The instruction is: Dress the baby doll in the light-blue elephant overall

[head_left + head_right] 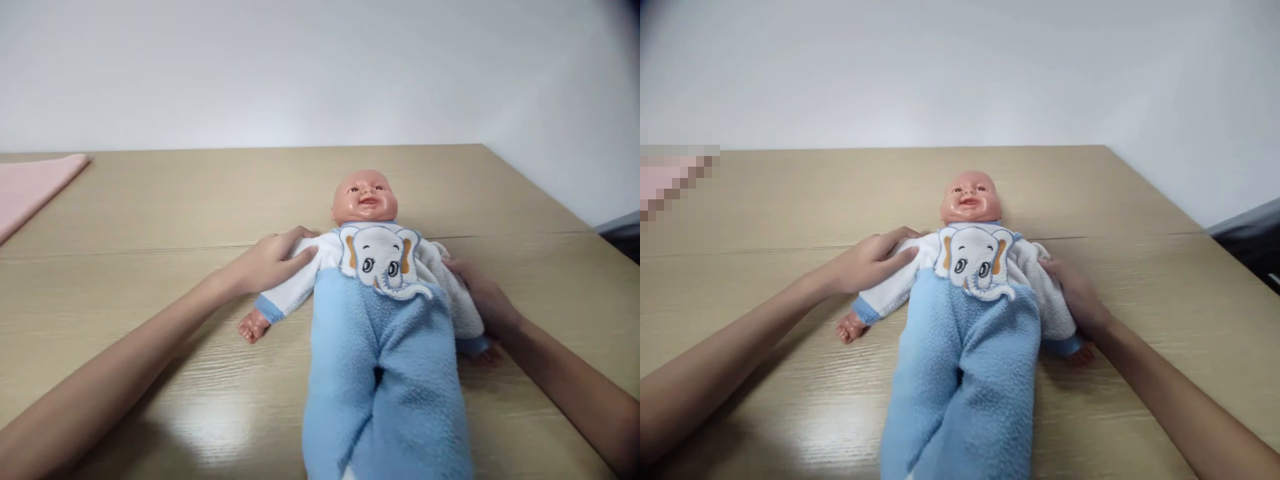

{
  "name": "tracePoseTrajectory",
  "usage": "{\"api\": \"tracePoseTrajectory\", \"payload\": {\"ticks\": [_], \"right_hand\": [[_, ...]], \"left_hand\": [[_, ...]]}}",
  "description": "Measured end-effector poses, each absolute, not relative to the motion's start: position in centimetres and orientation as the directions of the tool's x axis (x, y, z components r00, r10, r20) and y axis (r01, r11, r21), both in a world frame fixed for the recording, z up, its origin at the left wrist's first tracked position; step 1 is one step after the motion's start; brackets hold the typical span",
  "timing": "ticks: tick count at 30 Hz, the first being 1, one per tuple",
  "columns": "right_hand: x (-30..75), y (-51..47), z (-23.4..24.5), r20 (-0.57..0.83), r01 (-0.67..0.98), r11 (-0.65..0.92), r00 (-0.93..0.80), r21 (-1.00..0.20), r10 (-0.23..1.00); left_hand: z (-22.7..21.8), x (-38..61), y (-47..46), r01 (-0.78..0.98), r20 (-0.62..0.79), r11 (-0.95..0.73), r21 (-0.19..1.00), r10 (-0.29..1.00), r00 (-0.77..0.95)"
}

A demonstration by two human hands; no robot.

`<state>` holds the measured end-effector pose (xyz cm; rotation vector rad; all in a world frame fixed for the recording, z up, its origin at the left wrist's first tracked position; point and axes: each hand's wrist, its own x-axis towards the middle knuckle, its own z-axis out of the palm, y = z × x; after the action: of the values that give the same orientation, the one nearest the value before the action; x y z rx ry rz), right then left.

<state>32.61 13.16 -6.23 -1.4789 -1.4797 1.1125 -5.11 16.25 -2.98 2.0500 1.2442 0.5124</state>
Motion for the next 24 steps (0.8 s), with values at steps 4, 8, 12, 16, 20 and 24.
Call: {"api": "tracePoseTrajectory", "payload": {"ticks": [4,8,12,16,20,24], "right_hand": [[34.3,14.8,-6.8,0.111,0.438,0.135,-0.079,-0.889,0.991],[34.8,15.4,-7.3,0.076,0.460,0.099,-0.069,-0.882,0.995],[34.7,15.4,-7.3,0.081,0.464,0.104,-0.069,-0.880,0.994],[34.6,15.4,-7.2,0.070,0.451,0.087,-0.054,-0.888,0.996],[34.6,15.4,-7.0,0.052,0.448,0.067,-0.046,-0.892,0.998],[34.4,15.2,-6.9,0.047,0.451,0.055,-0.028,-0.891,0.998]], "left_hand": [[-4.2,-4.9,16.3,0.494,0.074,-0.373,0.786,0.849,0.524],[-6.0,-4.7,16.4,0.403,0.158,-0.390,0.828,0.852,0.500],[-6.7,-4.6,16.5,0.449,0.168,-0.407,0.796,0.860,0.482],[-6.4,-4.6,16.4,0.449,0.189,-0.436,0.779,0.848,0.496],[-6.3,-3.7,15.5,0.468,0.183,-0.402,0.787,0.876,0.446],[-6.7,-2.1,13.7,0.528,0.177,-0.350,0.774,0.920,0.350]]}}
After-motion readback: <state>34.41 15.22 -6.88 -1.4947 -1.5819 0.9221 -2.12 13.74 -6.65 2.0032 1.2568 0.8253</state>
